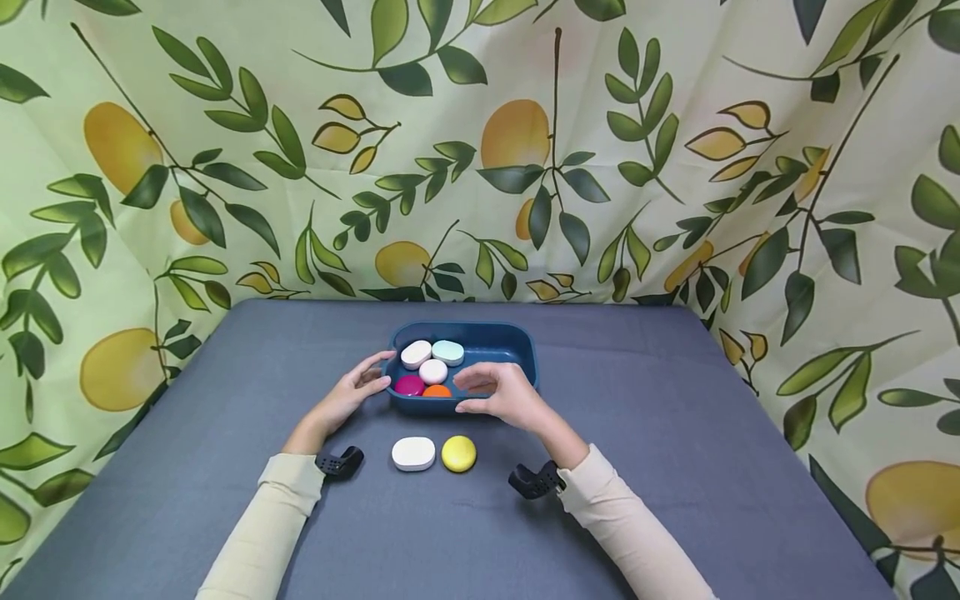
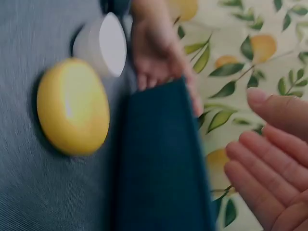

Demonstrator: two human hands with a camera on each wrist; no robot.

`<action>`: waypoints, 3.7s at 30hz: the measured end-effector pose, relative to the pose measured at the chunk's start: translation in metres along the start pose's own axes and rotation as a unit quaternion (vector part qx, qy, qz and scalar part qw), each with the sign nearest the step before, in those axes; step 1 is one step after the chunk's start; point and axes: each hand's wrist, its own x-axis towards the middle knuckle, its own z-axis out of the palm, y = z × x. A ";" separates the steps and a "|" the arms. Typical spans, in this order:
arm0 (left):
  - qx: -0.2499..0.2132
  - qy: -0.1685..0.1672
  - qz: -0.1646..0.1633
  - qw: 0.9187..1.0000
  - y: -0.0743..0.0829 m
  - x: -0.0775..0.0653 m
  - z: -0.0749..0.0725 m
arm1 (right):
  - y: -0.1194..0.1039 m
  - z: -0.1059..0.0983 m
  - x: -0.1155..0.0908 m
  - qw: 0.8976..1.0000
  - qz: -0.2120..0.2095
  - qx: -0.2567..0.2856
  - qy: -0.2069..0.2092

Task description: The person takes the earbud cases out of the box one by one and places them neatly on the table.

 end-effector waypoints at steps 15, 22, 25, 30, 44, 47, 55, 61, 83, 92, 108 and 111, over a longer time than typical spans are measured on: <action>-0.002 0.000 0.001 1.000 0.002 -0.001 0.001 | 0.045 0.009 0.058 0.995 0.028 0.012 -0.094; -0.004 0.002 -0.001 1.000 0.002 -0.001 0.003 | 0.053 0.014 0.068 0.991 0.045 -0.004 -0.122; -0.002 0.001 -0.001 1.000 0.002 -0.001 0.003 | 0.054 0.017 0.071 0.989 0.049 -0.010 -0.136; 0.001 0.005 -0.001 1.000 0.003 -0.003 0.001 | 0.056 0.022 0.074 0.985 0.055 -0.027 -0.162; 0.002 0.000 0.001 1.000 0.003 -0.002 0.001 | 0.052 0.021 0.081 0.970 0.075 -0.069 -0.220; 0.003 -0.002 0.001 1.000 0.003 -0.002 0.001 | 0.053 0.021 0.080 0.970 0.065 -0.075 -0.221; 0.004 0.004 -0.001 1.000 0.004 -0.003 0.002 | 0.052 0.021 0.078 0.976 0.059 -0.082 -0.194; 0.007 0.006 -0.006 1.000 0.003 -0.002 0.002 | 0.052 0.020 0.074 0.984 0.069 -0.076 -0.146; 0.011 0.002 -0.004 1.000 0.002 -0.002 0.003 | 0.031 -0.001 0.041 0.999 0.042 0.015 0.016; 0.011 0.006 0.005 1.000 0.000 0.000 0.001 | 0.025 -0.010 0.008 0.996 0.045 0.042 0.058; 0.007 -0.001 0.004 1.000 0.000 -0.001 0.001 | 0.027 -0.014 -0.057 0.997 0.033 0.044 0.048; 0.004 0.002 0.001 1.000 0.000 -0.001 0.000 | 0.031 -0.013 -0.059 0.998 0.032 0.040 0.036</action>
